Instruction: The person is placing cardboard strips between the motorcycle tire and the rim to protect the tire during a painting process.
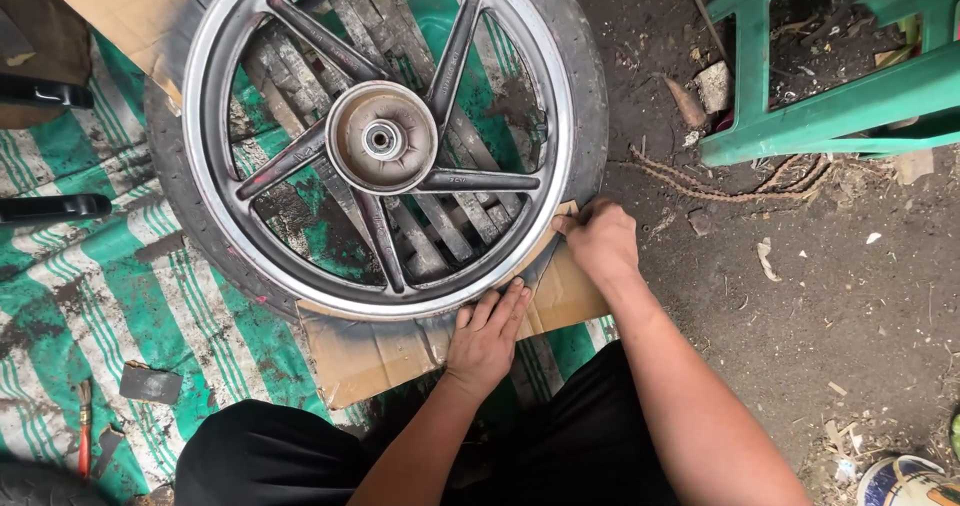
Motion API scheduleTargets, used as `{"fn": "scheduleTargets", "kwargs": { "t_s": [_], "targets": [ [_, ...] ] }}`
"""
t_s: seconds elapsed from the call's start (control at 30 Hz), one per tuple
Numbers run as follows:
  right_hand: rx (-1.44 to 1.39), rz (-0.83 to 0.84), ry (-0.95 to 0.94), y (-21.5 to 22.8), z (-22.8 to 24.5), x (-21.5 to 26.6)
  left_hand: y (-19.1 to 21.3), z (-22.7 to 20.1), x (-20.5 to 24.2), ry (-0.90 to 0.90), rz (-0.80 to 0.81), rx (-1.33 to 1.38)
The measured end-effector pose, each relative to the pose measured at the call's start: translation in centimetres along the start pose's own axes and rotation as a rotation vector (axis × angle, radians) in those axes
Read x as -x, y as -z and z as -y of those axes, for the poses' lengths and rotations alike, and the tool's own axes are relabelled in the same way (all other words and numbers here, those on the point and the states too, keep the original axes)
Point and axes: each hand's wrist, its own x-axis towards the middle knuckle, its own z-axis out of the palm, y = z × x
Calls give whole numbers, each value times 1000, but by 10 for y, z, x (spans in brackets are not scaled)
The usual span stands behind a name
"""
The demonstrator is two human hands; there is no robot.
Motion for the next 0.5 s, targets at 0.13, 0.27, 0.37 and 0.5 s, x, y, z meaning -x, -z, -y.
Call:
{"fn": "scheduleTargets", "kwargs": {
  "t_s": [0.13, 0.27, 0.37, 0.5],
  "targets": [
    [-100, -4, 14, 3, -24, -4, -3, 0, 2, 8, 8, 8],
    [-51, -28, 19, 0, -13, -10, 2, -3, 2, 22, 29, 18],
    [25, -38, 3, -7, 0, -26, 0, 2, 1, 36, 42, 52],
    [43, -41, 21, -10, 3, -31, 1, -2, -1, 63, 46, 69]
  ]
}}
